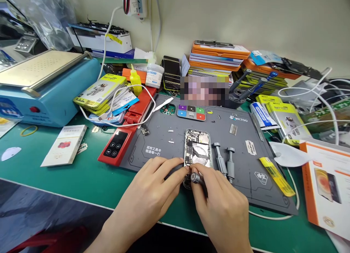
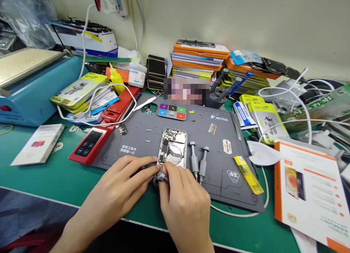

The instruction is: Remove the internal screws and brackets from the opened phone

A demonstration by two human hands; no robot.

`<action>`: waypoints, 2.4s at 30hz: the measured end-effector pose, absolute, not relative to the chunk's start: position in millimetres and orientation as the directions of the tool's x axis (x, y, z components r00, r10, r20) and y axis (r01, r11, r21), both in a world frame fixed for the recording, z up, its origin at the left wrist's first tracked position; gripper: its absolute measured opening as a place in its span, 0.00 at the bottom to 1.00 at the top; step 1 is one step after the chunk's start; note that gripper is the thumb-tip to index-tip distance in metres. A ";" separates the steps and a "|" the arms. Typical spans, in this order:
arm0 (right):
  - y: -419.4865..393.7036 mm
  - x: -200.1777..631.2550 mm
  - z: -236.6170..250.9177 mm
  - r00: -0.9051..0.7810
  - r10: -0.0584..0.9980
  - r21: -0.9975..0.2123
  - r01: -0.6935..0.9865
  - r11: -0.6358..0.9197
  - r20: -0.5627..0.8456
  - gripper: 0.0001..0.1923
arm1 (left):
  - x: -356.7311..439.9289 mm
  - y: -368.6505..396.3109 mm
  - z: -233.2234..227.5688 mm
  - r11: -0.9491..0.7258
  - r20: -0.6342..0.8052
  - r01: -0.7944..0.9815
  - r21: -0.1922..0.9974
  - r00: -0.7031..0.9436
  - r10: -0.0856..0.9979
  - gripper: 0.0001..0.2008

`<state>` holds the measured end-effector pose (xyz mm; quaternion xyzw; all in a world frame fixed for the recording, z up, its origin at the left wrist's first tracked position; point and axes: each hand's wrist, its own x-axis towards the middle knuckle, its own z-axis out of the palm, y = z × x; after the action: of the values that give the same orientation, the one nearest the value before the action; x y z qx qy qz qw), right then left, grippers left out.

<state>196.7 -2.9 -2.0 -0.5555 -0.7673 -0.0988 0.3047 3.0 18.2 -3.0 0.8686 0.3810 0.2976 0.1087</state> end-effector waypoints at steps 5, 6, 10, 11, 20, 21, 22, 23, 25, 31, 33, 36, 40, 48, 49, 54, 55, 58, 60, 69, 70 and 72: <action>-6.6 200.1 -5.0 -0.133 0.805 -0.266 0.902 0.340 0.578 0.09 | 2.7 18.5 -1.1 -0.684 0.429 0.595 0.421 0.534 0.728 0.16; -7.4 200.5 -5.5 -0.109 0.811 -0.293 0.898 0.328 0.575 0.09 | 2.5 18.2 -1.0 -0.685 0.427 0.595 0.420 0.537 0.728 0.16; -8.2 200.5 -6.0 -0.063 0.826 -0.351 0.885 0.306 0.560 0.09 | 2.0 17.6 -1.7 -0.691 0.426 0.596 0.409 0.545 0.723 0.15; -7.8 200.3 -6.0 -0.063 0.826 -0.351 0.885 0.306 0.560 0.10 | 2.1 17.7 -1.9 -0.690 0.426 0.596 0.411 0.544 0.723 0.15; -6.1 202.6 -6.3 -0.205 0.801 -0.188 0.911 0.366 0.563 0.12 | 3.7 18.7 -2.7 -0.678 0.439 0.585 0.445 0.518 0.734 0.14; -5.8 203.2 -6.2 -0.216 0.802 -0.175 0.913 0.367 0.557 0.12 | 3.6 18.5 -2.9 -0.677 0.435 0.584 0.447 0.520 0.735 0.14; -5.3 203.9 -6.1 -0.226 0.803 -0.163 0.915 0.369 0.551 0.12 | 3.4 18.2 -3.0 -0.677 0.431 0.585 0.447 0.523 0.736 0.14; -4.6 204.7 -6.1 -0.234 0.803 -0.153 0.916 0.372 0.548 0.12 | 3.3 17.9 -3.1 -0.677 0.425 0.586 0.445 0.527 0.736 0.15; -3.2 206.2 -6.6 -0.249 0.799 -0.139 0.914 0.381 0.548 0.12 | 2.9 17.2 -2.9 -0.677 0.417 0.589 0.442 0.533 0.736 0.15; -8.3 202.0 -5.2 -0.172 0.814 -0.305 0.868 0.392 0.555 0.11 | 2.1 16.3 -3.3 -0.670 0.398 0.590 0.450 0.539 0.742 0.16; -12.0 200.5 0.7 0.098 0.823 -0.539 0.798 0.271 0.559 0.10 | 1.6 16.5 -5.0 -0.677 0.406 0.582 0.451 0.541 0.736 0.16; -11.0 209.9 16.9 0.614 0.662 -0.891 0.410 0.197 0.429 0.07 | 0.7 16.5 -8.6 -0.692 0.434 0.574 0.438 0.539 0.722 0.16; 1.0 242.3 37.5 0.679 0.709 -0.954 -0.043 0.297 0.190 0.19 | -0.2 16.4 -10.7 -0.711 0.448 0.566 0.418 0.552 0.703 0.17; 4.0 273.2 22.7 0.525 0.847 -0.996 0.080 0.047 0.082 0.38 | 1.8 16.4 -8.9 -0.712 0.465 0.559 0.425 0.540 0.701 0.15; 3.4 273.8 20.3 0.503 0.857 -0.982 0.187 0.017 0.110 0.39 | 1.6 16.3 -9.0 -0.711 0.459 0.561 0.423 0.544 0.702 0.16; 9.2 274.4 11.7 0.294 0.870 -0.514 0.856 -0.056 0.395 0.22 | 0.9 16.2 -10.8 -0.710 0.442 0.574 0.409 0.556 0.704 0.15; 11.5 274.0 10.3 0.255 0.871 -0.440 0.897 -0.051 0.420 0.20 | 1.0 16.3 -11.4 -0.707 0.441 0.576 0.410 0.553 0.707 0.14; 16.0 271.1 8.2 0.213 0.866 -0.365 0.930 -0.039 0.452 0.20 | 1.2 16.4 -12.8 -0.706 0.440 0.579 0.408 0.552 0.708 0.14; 15.8 268.0 9.3 0.196 0.856 -0.327 0.944 -0.033 0.478 0.22 | 1.3 16.4 -13.0 -0.709 0.440 0.580 0.402 0.557 0.705 0.14; 21.1 252.9 14.2 0.125 0.890 -0.303 0.953 0.016 0.439 0.30 | 3.1 17.1 -6.5 -0.689 0.456 0.564 0.455 0.517 0.724 0.11; 23.1 252.0 14.8 0.131 0.895 -0.320 0.947 0.014 0.427 0.29 | 3.1 17.0 -6.1 -0.686 0.463 0.559 0.466 0.506 0.727 0.10; 26.4 251.0 18.1 0.146 0.906 -0.360 0.933 0.007 0.397 0.26 | 3.2 16.5 -6.2 -0.671 0.479 0.546 0.502 0.470 0.741 0.07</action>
<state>251.0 26.4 18.1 -0.7040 -0.6531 -0.0242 0.2778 3.2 16.5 -6.2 0.8457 0.3803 0.3468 0.1409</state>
